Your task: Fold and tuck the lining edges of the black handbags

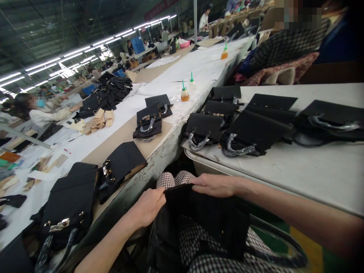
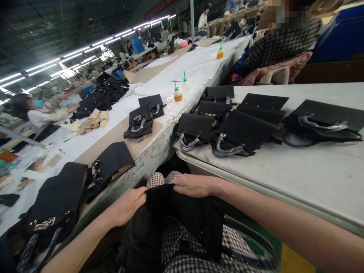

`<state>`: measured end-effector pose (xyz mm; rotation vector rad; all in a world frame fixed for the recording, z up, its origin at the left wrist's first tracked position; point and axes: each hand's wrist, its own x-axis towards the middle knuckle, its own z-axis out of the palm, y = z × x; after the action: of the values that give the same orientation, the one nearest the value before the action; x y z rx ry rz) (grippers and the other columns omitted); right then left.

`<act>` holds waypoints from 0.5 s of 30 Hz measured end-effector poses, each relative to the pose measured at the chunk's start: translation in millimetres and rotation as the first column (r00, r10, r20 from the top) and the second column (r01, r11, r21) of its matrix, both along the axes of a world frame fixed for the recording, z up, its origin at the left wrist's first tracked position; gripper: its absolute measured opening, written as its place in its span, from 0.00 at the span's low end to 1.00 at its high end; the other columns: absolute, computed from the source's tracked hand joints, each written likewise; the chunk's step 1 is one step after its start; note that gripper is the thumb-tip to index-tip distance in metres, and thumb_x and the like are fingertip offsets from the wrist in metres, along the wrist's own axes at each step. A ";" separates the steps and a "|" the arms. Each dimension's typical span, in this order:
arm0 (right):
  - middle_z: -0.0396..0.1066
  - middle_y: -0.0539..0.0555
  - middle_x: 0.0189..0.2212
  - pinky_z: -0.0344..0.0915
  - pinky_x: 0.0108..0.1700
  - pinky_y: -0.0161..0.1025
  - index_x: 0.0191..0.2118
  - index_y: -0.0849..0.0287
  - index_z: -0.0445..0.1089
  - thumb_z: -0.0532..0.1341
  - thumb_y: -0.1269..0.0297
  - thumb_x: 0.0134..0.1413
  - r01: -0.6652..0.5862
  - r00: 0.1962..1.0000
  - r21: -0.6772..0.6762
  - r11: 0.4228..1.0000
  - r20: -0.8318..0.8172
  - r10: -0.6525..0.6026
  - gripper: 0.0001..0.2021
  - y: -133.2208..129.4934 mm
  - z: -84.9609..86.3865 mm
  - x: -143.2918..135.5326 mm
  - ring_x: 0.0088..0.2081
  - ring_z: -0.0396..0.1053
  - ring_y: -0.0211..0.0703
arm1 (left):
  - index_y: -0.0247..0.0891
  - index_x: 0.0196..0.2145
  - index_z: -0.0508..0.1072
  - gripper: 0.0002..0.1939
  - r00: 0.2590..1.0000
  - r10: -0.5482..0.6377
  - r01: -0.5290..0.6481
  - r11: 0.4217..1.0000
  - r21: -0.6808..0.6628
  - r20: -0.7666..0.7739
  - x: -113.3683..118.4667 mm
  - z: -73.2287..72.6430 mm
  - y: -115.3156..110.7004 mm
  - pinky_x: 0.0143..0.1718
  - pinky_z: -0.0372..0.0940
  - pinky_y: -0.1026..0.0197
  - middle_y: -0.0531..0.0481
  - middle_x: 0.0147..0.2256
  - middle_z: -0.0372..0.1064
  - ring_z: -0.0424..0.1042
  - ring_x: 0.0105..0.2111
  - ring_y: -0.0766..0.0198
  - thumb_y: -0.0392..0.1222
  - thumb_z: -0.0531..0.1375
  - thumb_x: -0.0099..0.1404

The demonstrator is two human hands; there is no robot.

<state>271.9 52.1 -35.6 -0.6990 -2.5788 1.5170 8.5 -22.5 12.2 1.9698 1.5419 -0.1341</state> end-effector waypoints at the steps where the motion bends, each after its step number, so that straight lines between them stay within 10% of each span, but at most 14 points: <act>1: 0.71 0.52 0.33 0.62 0.36 0.37 0.44 0.60 0.70 0.51 0.66 0.67 -0.003 1.000 0.014 1.000 0.022 0.003 0.11 1.9 2.8 -2.8 0.33 0.68 0.44 | 0.39 0.29 0.62 0.12 1.000 0.001 -0.001 1.000 0.009 -0.008 1.3 0.9 0.6 0.31 0.53 0.62 0.50 0.28 0.70 0.69 0.29 0.61 0.37 0.47 0.70; 5: 0.74 0.55 0.41 0.63 0.42 0.40 0.55 0.56 0.69 0.59 0.55 0.65 -0.028 0.999 0.194 0.980 0.032 0.023 0.17 8.0 7.0 -30.9 0.41 0.71 0.50 | 0.38 0.28 0.65 0.12 1.000 -0.019 0.020 0.999 0.040 -0.024 7.6 4.0 1.4 0.29 0.51 0.61 0.50 0.26 0.69 0.66 0.26 0.61 0.37 0.49 0.68; 11: 0.74 0.51 0.27 0.61 0.36 0.38 0.40 0.56 0.79 0.64 0.58 0.59 0.000 0.994 0.179 0.984 -0.109 0.019 0.09 9.9 -1.5 -71.3 0.32 0.72 0.48 | 0.37 0.29 0.69 0.14 1.000 -0.004 0.005 0.997 0.083 -0.009 4.9 6.9 -2.8 0.30 0.54 0.61 0.48 0.27 0.70 0.69 0.29 0.59 0.42 0.51 0.71; 15: 0.77 0.52 0.33 0.65 0.39 0.37 0.42 0.60 0.77 0.57 0.52 0.63 0.097 0.969 0.023 0.995 -0.232 -0.089 0.18 24.0 -1.4 -55.1 0.37 0.73 0.48 | 0.37 0.45 0.72 0.22 0.840 0.211 -0.244 0.970 0.001 0.500 -16.2 11.6 -3.2 0.39 0.66 0.60 0.45 0.41 0.75 0.74 0.41 0.56 0.54 0.45 0.76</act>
<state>216.8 76.2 -36.9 -0.5914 -2.3609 1.4294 -7.7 -25.7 23.8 1.6697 1.4218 0.4958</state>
